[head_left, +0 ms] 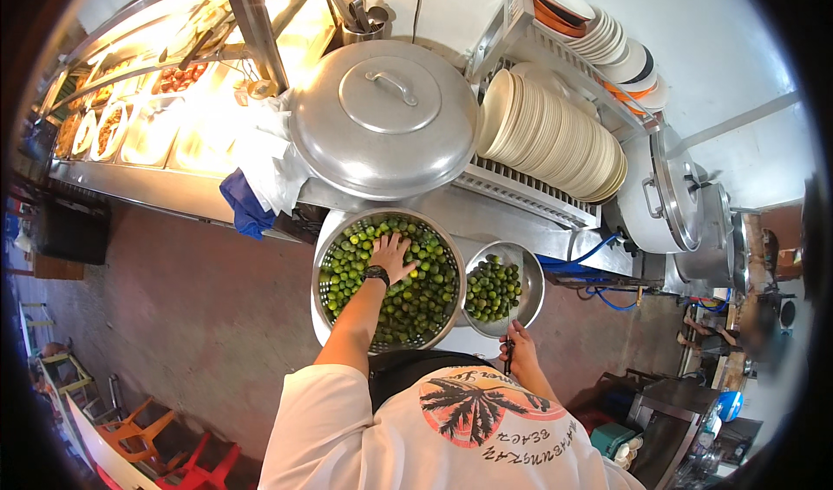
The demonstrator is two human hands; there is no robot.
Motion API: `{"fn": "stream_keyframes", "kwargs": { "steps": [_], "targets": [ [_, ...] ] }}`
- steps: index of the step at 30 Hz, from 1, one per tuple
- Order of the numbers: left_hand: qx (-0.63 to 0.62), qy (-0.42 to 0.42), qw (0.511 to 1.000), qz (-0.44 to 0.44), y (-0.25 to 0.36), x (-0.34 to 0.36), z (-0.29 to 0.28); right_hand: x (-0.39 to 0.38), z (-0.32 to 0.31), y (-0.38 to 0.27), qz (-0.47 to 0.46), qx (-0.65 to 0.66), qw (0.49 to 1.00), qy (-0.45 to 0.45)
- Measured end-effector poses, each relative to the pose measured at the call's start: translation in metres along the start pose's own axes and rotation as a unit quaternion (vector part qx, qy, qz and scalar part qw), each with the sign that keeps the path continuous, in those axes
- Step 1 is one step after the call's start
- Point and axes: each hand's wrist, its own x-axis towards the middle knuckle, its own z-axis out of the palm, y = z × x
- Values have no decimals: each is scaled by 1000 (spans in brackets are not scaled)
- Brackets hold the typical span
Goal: The person stands at a food stall counter and repeatedly picks small green fruits from a large colander, removes their stems by hand, and places the prepared items into a smaller metal bowl. The person briefly walks to the display counter and returns to continue the task.
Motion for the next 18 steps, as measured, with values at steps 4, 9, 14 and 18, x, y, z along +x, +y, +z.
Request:
{"fn": "stream_keyframes", "kwargs": {
  "steps": [4,9,14,18],
  "targets": [
    [33,-30,998,48,5,-9,2,-8,8,-3,2,-4,1000,-18],
    [5,-47,995,89,8,-21,0,-8,20,-12,-5,-36,999,-33],
    [-74,-53,994,57,5,-28,4,-8,26,-11,-4,-31,999,-34],
    [-36,5,998,52,12,-41,20,-7,28,-7,-10,-20,999,-49]
  ]
}}
